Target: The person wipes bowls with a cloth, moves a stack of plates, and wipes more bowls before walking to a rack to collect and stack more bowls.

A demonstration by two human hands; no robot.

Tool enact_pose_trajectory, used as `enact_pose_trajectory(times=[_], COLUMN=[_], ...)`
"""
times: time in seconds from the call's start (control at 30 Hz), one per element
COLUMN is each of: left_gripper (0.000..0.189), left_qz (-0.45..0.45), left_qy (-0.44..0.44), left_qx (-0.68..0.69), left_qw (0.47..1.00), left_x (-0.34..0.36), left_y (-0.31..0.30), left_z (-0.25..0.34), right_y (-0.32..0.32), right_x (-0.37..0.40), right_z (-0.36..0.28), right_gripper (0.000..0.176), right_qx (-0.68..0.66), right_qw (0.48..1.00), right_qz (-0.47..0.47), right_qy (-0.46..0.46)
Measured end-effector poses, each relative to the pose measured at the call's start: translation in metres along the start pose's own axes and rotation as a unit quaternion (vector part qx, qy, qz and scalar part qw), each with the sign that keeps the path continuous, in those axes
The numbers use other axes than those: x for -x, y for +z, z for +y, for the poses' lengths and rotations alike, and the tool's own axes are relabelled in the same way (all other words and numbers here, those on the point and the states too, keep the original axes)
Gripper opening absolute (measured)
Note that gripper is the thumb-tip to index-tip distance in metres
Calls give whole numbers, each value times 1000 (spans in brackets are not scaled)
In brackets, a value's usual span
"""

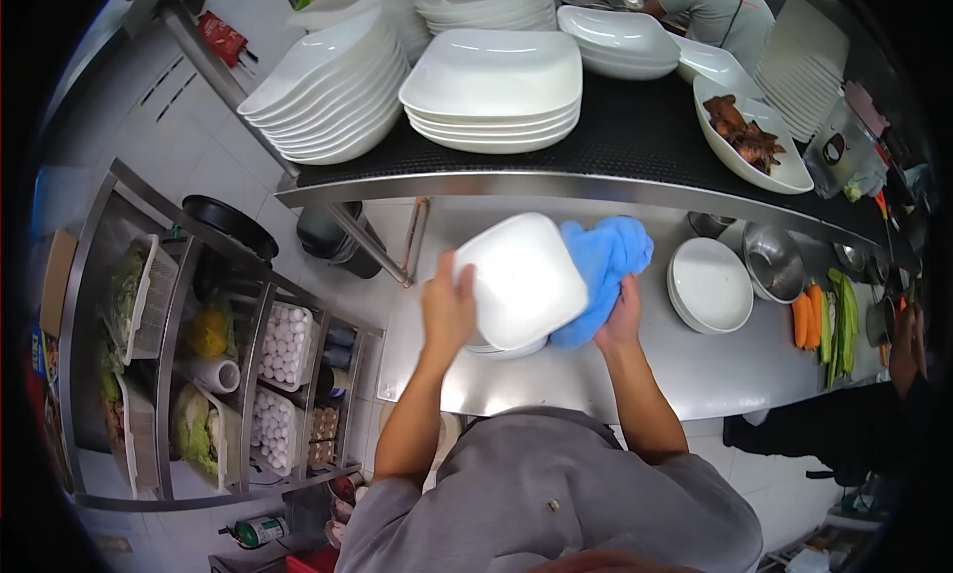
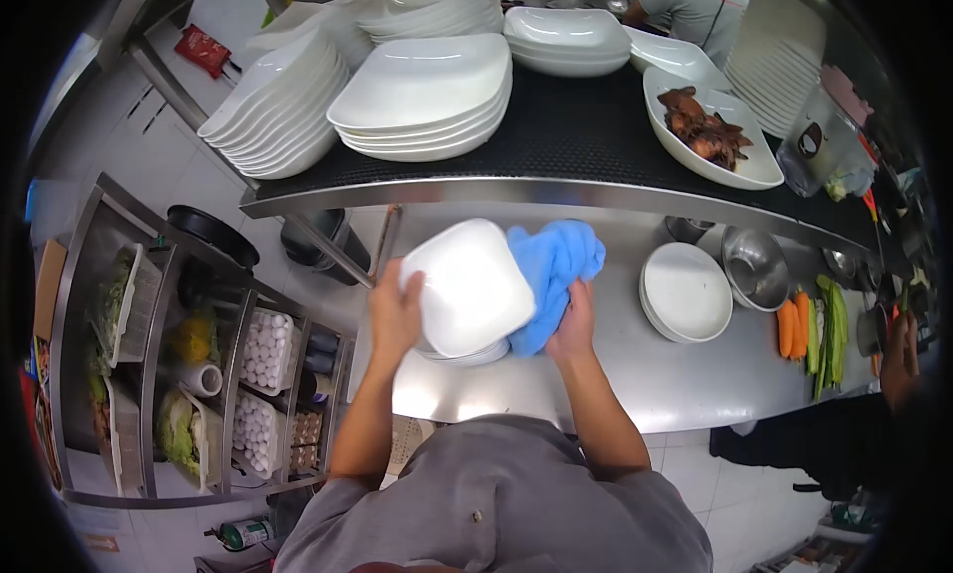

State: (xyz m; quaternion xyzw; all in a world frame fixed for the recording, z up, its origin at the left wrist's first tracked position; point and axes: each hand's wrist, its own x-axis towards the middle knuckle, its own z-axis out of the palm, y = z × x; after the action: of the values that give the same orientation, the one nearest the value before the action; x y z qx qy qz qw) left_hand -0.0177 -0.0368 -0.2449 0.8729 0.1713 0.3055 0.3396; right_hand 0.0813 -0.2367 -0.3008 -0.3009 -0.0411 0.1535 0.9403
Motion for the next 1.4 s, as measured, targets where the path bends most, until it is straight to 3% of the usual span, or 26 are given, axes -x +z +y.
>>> enact_pose_trajectory(times=[0.07, 0.1, 0.17, 0.3, 0.33, 0.4, 0.43, 0.47, 0.53, 0.67, 0.73, 0.77, 0.8, 0.87, 0.9, 0.97, 1.0, 1.07, 1.17, 1.27, 1.4], left_gripper=[17, 17, 18, 18, 18, 18, 17, 17, 16, 13, 25, 33, 42, 43, 43, 35, 29, 26, 22, 23, 32], left_qz=[6, -21, -45, -114, -137, -151, -168, -168, -56, -27, 34, 64, 96, 162, 161, 39, 22, -61, -78, -80, -86], left_qy=[40, 18, 1, 62, 77, 55, 34, 31, 68, 5, -1, 18, 36, 39, 39, 16, -24, -79, -106, -106, -99], left_qx=[47, 60, 72, 124, 153, 106, 62, 63, 54, 162, 268, 286, 304, 343, 343, 290, 282, 291, 257, 227, 166], left_qw=[998, 998, 996, 984, 976, 981, 983, 983, 995, 986, 963, 956, 947, 925, 924, 956, 959, 952, 957, 965, 977], left_x=[0, -3, -11, -11, -7, -7, -8, -9, -14, -17, -23, -32, -43, -60, -71, -97, -108, -116, -124, -133, -139], left_y=[20, 20, 21, 33, 34, 22, 15, 9, -9, -69, -96, -106, -112, -113, -117, -133, -133, -136, -131, -124, -114], left_z=[5, 11, 17, 32, 40, 63, 74, 79, 81, 84, 107, 114, 123, 166, 165, 153, 152, 157, 162, 161, 154], right_y=[8, 9, -1, 5, 1, -13, 1, -4, -15, -8, -7, 22, 13, -13, -12, -8, -12, -22, -28, -38, -34], right_x=[5, 1, -6, 0, 3, 8, 20, 28, 44, 75, 72, 76, 76, 75, 75, 74, 74, 68, 67, 66, 62], right_z=[-6, -16, -26, -30, -24, -8, -17, -16, -17, -53, -64, -78, -75, -63, -64, -64, -63, -59, -62, -63, -63], right_gripper=[50, 55, 55, 52, 52, 50, 49, 49, 49, 45, 21, 11, 11, 12, 12, 18, 18, 31, 43, 47, 47], right_qx=[-61, -80, -96, -115, -116, -19, 20, 22, -145, -203, -12, 281, 284, 90, 90, -89, -87, -179, -124, -95, -90], right_qw=[995, 991, 985, 969, 968, 976, 981, 981, 936, 919, 940, 912, 913, 944, 945, 908, 908, 865, 883, 897, 901], right_qz=[-10, -40, -77, -125, -127, -201, -158, -157, -64, -90, -218, -295, -291, -132, -132, -54, -52, -139, -149, -102, -112], right_qy=[80, 102, 123, 181, 183, 76, 110, 112, 315, 324, 263, 46, 46, 288, 287, 406, 406, 448, 427, 419, 409])
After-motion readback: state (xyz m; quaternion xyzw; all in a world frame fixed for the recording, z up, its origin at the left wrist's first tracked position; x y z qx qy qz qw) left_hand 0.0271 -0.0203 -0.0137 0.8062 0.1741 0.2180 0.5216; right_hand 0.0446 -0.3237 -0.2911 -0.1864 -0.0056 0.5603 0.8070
